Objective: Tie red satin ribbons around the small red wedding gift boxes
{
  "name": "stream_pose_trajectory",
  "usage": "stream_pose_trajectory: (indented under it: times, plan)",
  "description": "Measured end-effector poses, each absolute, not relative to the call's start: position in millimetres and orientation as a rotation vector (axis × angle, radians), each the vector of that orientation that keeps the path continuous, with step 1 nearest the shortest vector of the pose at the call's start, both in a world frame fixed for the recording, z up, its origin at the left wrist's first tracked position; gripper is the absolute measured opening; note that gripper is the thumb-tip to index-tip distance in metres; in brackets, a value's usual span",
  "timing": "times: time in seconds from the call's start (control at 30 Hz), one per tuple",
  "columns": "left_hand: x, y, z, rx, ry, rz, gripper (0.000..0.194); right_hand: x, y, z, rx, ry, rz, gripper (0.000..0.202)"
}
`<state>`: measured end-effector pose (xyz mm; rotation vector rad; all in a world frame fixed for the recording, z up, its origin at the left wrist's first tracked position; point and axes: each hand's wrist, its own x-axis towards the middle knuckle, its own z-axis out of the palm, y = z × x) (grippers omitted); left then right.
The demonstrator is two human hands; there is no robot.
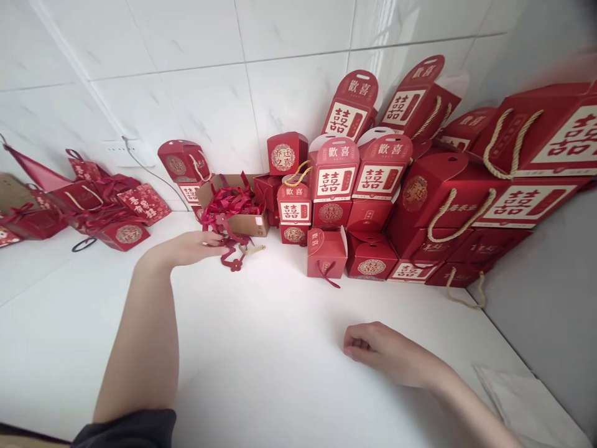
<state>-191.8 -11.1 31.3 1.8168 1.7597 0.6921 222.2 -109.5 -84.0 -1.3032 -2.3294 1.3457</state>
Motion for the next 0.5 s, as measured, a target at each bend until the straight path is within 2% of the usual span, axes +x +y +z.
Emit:
stream_pose_trajectory:
  times: [0.1,0.2,0.27,0.37,0.5]
  plan:
    - [-135,5,31,1.925,1.638,0.444,0.042,219,-107,-89,-1.329,-2.283,1.343,0.023]
    - [-76,11,13,2.098,1.478,0.602,0.044,217,-106,-91,-1.371,-2.268,1.292,0.024]
    - [-43,11,-6,2.225,1.389,0.778,0.057,215,-106,-91,-1.387,-2.290,1.225,0.024]
    - [-16,12,-32,2.351,1.321,0.796,0.075,213,-106,-90,-1.405,-2.353,1.120,0.025]
    - [-10,21,-57,2.347,1.256,0.749,0.084,208,-107,-91,-1.396,-2.465,0.872,0.025]
